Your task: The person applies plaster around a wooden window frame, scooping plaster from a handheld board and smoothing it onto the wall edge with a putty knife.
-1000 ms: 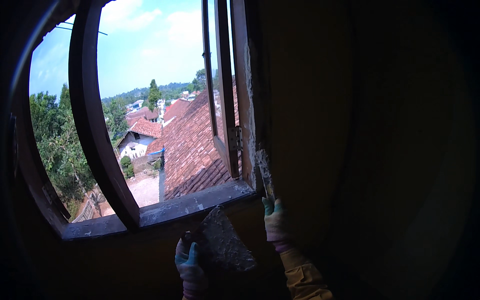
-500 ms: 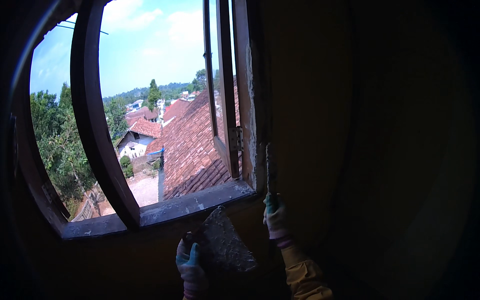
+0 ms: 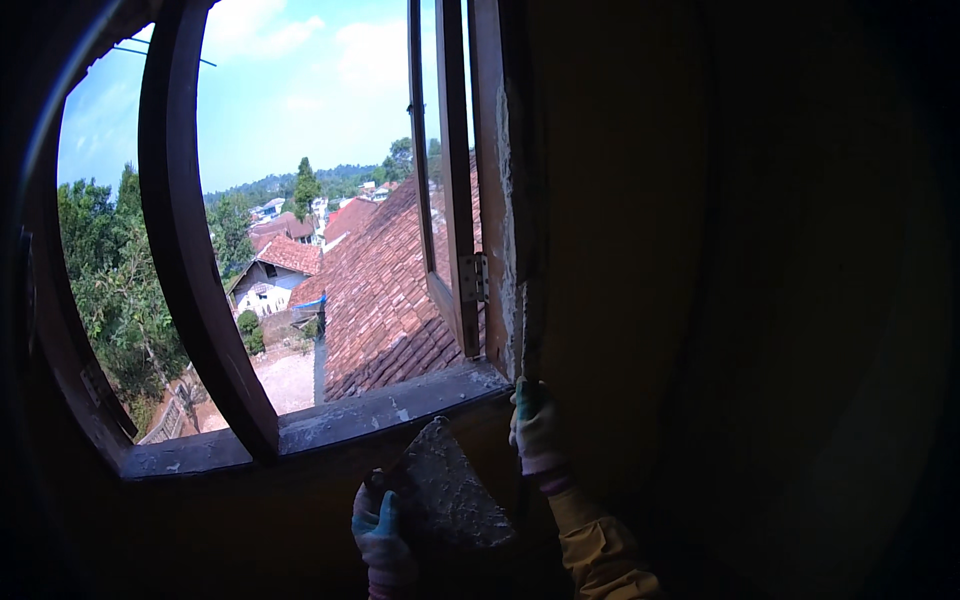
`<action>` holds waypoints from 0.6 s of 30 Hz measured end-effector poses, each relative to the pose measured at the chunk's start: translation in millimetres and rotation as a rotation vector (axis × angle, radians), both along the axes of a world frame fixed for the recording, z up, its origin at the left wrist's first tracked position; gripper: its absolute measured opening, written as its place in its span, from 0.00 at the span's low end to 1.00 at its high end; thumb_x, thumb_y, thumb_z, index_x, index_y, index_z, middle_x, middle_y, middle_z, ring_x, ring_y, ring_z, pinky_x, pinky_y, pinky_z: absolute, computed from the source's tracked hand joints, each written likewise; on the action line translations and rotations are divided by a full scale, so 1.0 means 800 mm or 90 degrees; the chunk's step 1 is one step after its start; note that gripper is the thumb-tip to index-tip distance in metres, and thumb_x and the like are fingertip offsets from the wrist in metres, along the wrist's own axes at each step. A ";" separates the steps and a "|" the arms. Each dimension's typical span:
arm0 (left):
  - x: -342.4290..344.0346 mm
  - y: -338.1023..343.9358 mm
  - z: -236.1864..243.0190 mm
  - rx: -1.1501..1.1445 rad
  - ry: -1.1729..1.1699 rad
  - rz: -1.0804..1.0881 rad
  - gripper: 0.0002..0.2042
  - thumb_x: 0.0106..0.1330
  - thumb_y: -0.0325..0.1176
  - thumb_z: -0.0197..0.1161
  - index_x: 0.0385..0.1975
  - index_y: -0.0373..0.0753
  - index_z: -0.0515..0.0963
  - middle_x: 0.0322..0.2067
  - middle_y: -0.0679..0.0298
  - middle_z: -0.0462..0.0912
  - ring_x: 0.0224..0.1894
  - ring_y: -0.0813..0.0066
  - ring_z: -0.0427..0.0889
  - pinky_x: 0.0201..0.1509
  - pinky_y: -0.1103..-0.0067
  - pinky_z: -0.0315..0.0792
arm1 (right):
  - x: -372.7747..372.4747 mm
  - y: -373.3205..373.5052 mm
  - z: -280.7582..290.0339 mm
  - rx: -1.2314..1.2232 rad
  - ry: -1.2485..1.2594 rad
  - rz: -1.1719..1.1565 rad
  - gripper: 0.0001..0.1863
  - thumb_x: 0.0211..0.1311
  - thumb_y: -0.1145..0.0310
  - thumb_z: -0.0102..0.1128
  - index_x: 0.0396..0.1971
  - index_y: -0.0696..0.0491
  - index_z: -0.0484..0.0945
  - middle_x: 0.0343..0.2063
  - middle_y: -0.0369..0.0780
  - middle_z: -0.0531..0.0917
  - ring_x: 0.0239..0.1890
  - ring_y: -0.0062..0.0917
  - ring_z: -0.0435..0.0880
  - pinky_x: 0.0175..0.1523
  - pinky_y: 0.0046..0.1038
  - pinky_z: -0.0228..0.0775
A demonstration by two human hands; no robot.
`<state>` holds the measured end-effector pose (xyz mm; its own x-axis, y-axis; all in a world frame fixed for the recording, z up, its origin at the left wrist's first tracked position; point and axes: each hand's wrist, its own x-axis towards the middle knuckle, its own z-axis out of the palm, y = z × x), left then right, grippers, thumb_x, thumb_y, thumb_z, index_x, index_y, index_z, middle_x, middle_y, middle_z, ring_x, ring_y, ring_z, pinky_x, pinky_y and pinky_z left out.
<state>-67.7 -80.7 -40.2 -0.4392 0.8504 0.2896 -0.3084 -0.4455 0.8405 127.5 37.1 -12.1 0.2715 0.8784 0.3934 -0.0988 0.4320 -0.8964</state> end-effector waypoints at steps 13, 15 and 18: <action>0.005 -0.005 0.003 -0.002 0.017 0.000 0.21 0.57 0.25 0.56 0.51 0.28 0.65 0.47 0.58 0.73 0.50 0.72 0.71 0.55 0.79 0.64 | 0.036 0.043 -0.038 0.113 -0.393 -0.436 0.17 0.62 0.53 0.47 0.30 0.53 0.69 0.08 0.32 0.67 0.08 0.18 0.68 0.13 0.21 0.60; 0.001 -0.006 0.001 0.001 0.012 0.014 0.21 0.56 0.24 0.56 0.51 0.28 0.66 0.47 0.58 0.73 0.49 0.72 0.71 0.55 0.79 0.64 | 0.022 0.017 -0.022 0.040 0.004 -0.027 0.16 0.63 0.53 0.44 0.28 0.52 0.69 0.08 0.32 0.66 0.07 0.17 0.65 0.12 0.20 0.57; 0.003 -0.008 0.003 0.006 0.011 0.014 0.21 0.56 0.24 0.56 0.51 0.28 0.66 0.47 0.57 0.73 0.49 0.72 0.72 0.54 0.79 0.64 | 0.026 0.012 -0.026 0.056 0.003 -0.032 0.16 0.64 0.53 0.42 0.26 0.50 0.67 0.07 0.32 0.64 0.06 0.16 0.62 0.10 0.19 0.55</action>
